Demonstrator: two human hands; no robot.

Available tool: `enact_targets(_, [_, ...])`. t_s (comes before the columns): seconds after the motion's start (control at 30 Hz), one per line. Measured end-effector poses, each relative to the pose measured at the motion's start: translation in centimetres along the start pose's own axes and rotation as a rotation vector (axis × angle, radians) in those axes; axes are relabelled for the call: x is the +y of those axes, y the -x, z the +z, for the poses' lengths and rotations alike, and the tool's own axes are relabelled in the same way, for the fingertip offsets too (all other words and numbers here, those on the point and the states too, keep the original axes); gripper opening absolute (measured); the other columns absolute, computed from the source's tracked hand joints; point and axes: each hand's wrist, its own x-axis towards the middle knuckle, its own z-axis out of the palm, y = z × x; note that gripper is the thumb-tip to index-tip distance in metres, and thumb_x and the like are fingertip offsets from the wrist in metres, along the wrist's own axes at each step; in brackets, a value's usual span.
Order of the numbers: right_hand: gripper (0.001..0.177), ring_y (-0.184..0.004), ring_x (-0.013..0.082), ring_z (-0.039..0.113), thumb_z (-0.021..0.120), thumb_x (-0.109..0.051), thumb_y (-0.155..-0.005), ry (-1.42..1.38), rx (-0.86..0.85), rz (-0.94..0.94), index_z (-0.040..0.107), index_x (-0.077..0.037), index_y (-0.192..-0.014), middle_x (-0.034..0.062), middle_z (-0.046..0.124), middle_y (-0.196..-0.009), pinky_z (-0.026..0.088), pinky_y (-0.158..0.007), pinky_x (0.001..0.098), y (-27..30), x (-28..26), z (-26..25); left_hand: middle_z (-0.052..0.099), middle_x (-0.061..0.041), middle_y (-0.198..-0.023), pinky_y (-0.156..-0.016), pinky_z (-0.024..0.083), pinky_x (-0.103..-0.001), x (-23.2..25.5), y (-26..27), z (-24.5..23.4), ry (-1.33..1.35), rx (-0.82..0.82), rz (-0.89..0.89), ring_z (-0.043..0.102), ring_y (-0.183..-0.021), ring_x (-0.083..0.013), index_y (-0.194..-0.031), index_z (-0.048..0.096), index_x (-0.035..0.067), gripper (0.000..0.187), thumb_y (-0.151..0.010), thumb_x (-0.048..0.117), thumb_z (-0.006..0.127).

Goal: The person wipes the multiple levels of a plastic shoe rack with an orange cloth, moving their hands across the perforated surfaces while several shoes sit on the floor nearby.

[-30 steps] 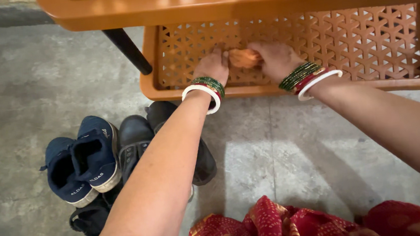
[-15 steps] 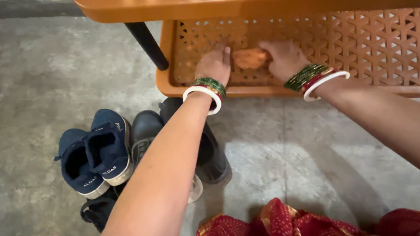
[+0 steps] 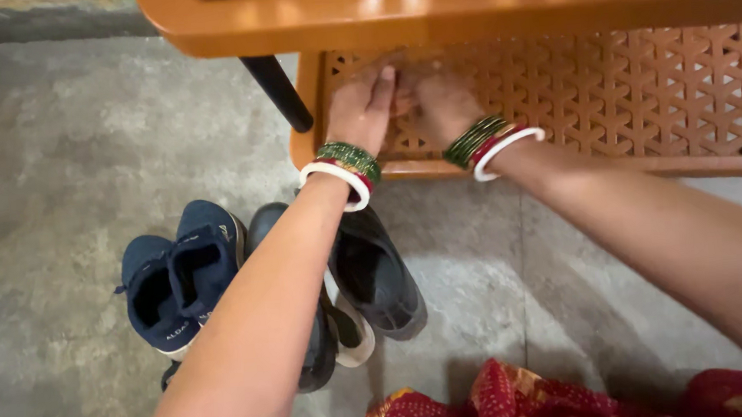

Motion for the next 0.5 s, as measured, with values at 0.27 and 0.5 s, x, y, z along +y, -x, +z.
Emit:
enact_targets(0.27, [0.015,-0.088,0.0336,0.071,0.071,-0.016,-0.087,-0.048,-0.459,0.05,0.075,-0.003,-0.093,0.0191,0.075,-0.093,0.055,-0.083,0.0452,-0.4,-3.4,6.3,0.068,-0.025,-0.128,-0.106,0.047,-0.044,-2.6,0.0,-0.6,0.138,0.102,0.172,0.061,-0.124,-0.0422,-0.13,0.066,0.005,0.038,-0.106,0.029,0.05])
enact_targets(0.5, [0.032,-0.104,0.0383,0.069,0.068,-0.012,-0.085,-0.257,-0.47,-0.135,0.072,-0.005,-0.117,0.0215,0.073,-0.112,0.053,-0.091,0.0471,0.7,2.9,2.8,0.069,-0.023,-0.122,-0.103,0.047,-0.045,-2.3,0.8,0.5,0.075,-0.007,0.09,0.063,-0.117,-0.0414,-0.128,0.067,0.007,0.036,-0.107,0.028,0.046])
